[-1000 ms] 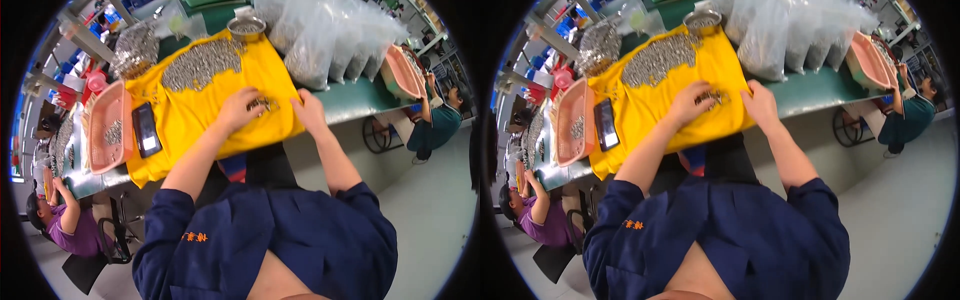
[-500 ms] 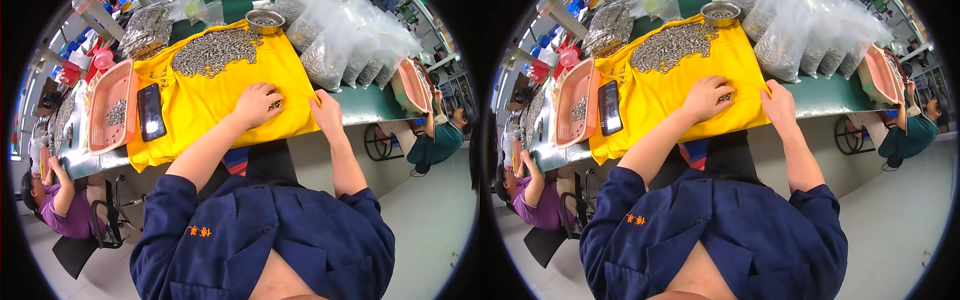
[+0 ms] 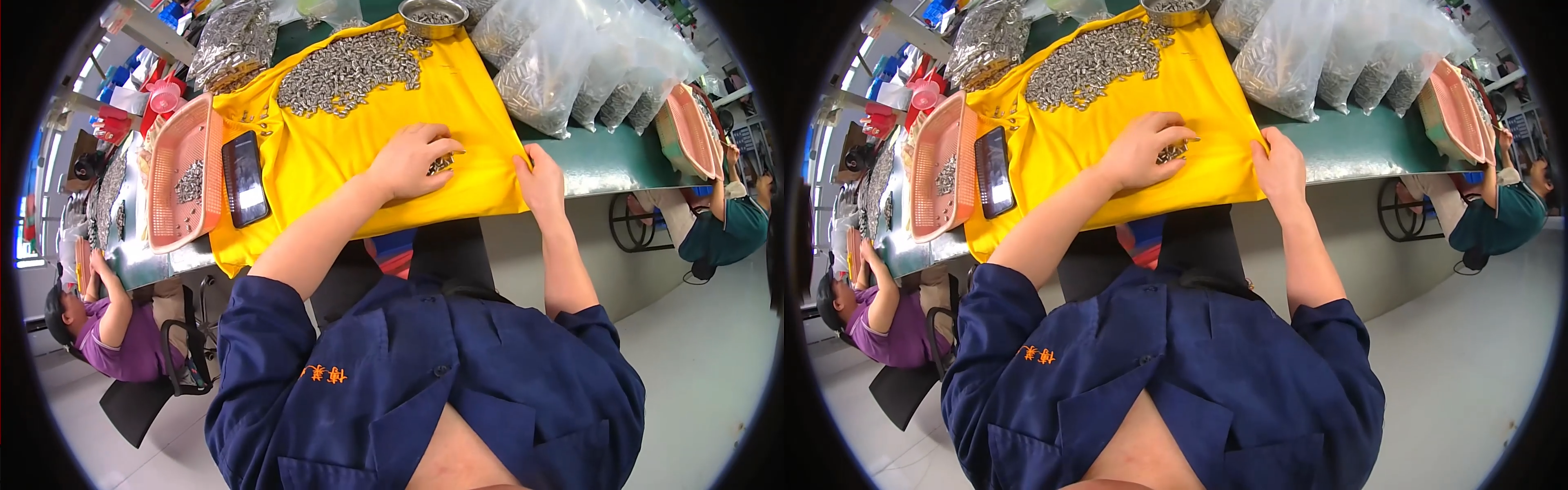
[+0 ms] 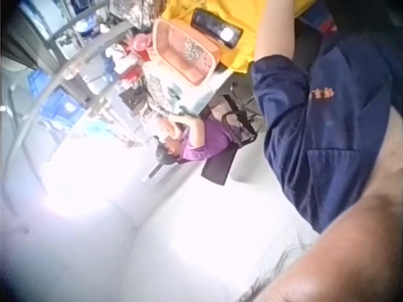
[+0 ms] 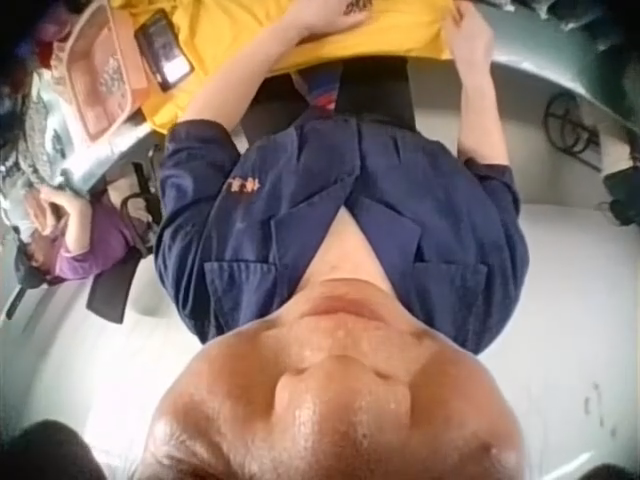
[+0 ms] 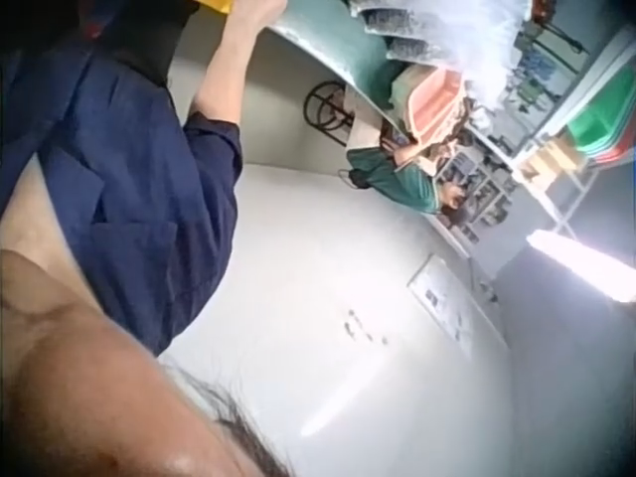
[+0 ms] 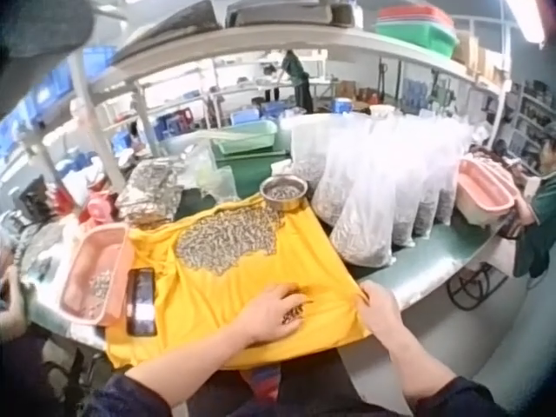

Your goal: Sorting and inspecting small metal hardware components on a workbench.

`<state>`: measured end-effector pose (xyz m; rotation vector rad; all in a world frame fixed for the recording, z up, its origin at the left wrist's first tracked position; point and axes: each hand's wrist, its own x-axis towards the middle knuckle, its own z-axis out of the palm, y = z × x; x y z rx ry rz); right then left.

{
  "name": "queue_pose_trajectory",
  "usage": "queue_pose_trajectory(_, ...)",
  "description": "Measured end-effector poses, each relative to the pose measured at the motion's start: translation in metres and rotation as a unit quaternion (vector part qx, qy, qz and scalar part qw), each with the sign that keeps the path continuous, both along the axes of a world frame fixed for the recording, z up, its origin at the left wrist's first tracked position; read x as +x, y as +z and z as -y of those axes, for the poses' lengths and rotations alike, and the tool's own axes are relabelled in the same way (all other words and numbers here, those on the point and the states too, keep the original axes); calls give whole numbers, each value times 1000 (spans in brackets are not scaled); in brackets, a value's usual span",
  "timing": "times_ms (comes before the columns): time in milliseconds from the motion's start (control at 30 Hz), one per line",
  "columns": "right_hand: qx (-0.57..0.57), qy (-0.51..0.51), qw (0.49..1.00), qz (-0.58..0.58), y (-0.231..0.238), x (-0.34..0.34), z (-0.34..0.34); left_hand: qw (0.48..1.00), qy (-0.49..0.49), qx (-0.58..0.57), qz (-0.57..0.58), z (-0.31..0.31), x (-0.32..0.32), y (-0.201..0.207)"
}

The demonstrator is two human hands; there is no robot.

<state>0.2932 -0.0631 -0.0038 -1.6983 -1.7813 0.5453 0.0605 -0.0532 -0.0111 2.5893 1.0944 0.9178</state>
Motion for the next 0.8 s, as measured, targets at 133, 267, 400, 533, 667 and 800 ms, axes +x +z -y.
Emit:
queue_pose_trajectory(133,29,4,999,19,-5,3,0,996,-56,31,-61,-5,9,8)
queue_pose_trajectory(267,30,3,999,21,-8,3,0,995,-73,-24,-60,-8,-1,2)
queue_pose_trajectory(400,62,3,997,41,-7,2,1,996,-65,-50,-31,-4,-14,3)
queue_pose_trajectory(533,71,5,996,44,-11,3,-1,998,59,-15,-14,1,-12,10)
queue_pose_trajectory(667,79,11,996,46,-13,1,0,990,80,-29,-116,7,-6,11)
queue_pose_trajectory(800,110,15,993,50,-14,1,4,990,72,-30,-120,10,-5,9)
